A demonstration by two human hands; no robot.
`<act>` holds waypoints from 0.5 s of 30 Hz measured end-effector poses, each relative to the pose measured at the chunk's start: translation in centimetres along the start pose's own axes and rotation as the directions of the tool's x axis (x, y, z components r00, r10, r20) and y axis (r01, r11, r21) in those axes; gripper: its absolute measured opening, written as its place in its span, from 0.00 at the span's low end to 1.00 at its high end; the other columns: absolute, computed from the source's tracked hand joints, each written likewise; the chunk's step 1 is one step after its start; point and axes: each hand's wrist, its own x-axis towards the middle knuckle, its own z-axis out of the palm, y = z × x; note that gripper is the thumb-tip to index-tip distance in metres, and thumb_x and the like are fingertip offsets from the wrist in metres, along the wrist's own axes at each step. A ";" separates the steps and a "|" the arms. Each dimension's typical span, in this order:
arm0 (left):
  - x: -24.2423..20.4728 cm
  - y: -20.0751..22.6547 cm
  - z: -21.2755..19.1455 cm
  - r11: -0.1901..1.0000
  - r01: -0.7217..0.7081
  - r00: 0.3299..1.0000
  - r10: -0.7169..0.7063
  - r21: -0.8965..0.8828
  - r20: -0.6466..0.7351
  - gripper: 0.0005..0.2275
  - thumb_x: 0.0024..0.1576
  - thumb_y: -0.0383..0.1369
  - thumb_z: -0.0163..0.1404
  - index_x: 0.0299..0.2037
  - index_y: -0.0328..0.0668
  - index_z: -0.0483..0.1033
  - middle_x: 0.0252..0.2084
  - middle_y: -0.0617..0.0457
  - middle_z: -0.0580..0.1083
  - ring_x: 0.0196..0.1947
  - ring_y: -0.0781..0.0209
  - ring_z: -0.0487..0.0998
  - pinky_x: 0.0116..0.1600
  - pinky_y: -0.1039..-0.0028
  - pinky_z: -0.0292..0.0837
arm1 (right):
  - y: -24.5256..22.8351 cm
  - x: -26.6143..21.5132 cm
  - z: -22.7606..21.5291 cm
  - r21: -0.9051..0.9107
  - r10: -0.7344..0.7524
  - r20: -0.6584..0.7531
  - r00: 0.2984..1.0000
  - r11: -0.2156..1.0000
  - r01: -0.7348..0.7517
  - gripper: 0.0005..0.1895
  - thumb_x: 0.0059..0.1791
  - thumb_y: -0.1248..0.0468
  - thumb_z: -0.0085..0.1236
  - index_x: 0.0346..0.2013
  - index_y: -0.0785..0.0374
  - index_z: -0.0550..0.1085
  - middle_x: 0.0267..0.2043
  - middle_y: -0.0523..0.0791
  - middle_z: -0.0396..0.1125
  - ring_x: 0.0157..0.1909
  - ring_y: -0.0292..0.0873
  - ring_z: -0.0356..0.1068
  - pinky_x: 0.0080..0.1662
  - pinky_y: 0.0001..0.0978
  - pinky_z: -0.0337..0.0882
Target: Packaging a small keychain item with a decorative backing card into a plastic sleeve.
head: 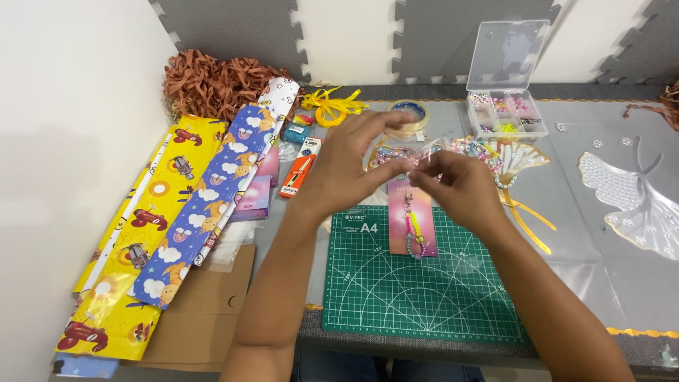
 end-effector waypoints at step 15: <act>-4.0 -3.6 3.4 0.851 0.523 0.780 -0.453 -0.052 0.431 0.30 0.54 0.39 0.71 0.68 0.40 0.81 0.58 0.40 0.88 0.61 0.42 0.90 0.64 0.51 0.84 | -3.6 -1.1 -0.7 -0.141 0.018 0.230 0.973 0.990 0.015 0.07 0.52 0.65 0.76 0.44 0.61 0.90 0.37 0.48 0.86 0.20 0.41 0.61 0.29 0.34 0.59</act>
